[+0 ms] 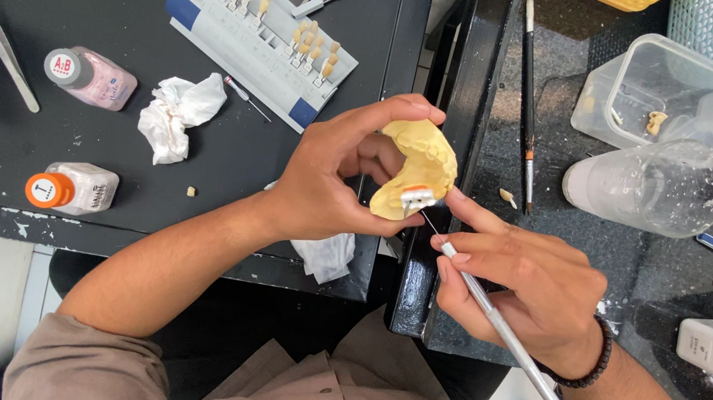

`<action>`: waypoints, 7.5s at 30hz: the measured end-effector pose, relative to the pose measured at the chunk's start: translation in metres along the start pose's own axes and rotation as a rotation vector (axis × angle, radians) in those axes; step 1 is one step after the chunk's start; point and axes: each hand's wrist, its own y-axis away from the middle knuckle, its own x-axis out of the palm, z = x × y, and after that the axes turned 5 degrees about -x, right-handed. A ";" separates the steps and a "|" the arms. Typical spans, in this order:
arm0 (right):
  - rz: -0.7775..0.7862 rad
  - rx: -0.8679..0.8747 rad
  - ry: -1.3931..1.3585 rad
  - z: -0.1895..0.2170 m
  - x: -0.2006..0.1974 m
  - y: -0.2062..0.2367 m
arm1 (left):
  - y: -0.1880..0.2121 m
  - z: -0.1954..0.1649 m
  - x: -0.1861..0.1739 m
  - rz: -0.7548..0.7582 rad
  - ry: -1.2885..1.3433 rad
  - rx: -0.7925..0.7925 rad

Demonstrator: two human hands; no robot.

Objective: The person holds a yellow plaster dental cast with a white crown restoration and uses a fine metal hand instrument to carve and refine the crown surface, rotating the model to reach different areas. They occasionally wipe the instrument and model with a tissue and dip the tool in a glass of water while continuing to shape the restoration.

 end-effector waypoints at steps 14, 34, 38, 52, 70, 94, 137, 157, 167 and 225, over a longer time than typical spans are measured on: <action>-0.013 -0.009 -0.038 -0.002 0.001 -0.001 | -0.002 -0.004 0.000 -0.061 -0.296 0.118; -0.027 0.031 0.039 -0.003 0.002 0.002 | 0.006 0.009 0.016 -0.085 0.166 -0.180; -0.005 0.029 0.073 -0.004 0.001 0.002 | 0.008 0.013 0.020 -0.096 0.236 -0.244; 0.007 0.070 0.066 -0.005 0.001 0.006 | 0.008 0.012 0.017 -0.096 0.201 -0.207; 0.017 0.087 0.054 -0.003 0.000 0.006 | 0.008 0.012 0.018 -0.101 0.182 -0.205; 0.014 0.079 0.054 -0.003 0.000 0.003 | 0.009 0.013 0.018 -0.090 0.192 -0.204; 0.013 0.077 0.075 -0.003 0.001 0.004 | 0.008 0.012 0.015 -0.077 0.189 -0.203; -0.008 0.081 0.013 -0.004 0.001 0.006 | 0.008 0.010 0.015 -0.073 0.193 -0.219; 0.000 0.082 0.032 -0.003 0.001 0.007 | 0.008 0.012 0.016 -0.076 0.192 -0.214; 0.024 0.077 0.072 -0.002 -0.001 0.010 | 0.010 0.015 0.016 -0.039 0.271 -0.231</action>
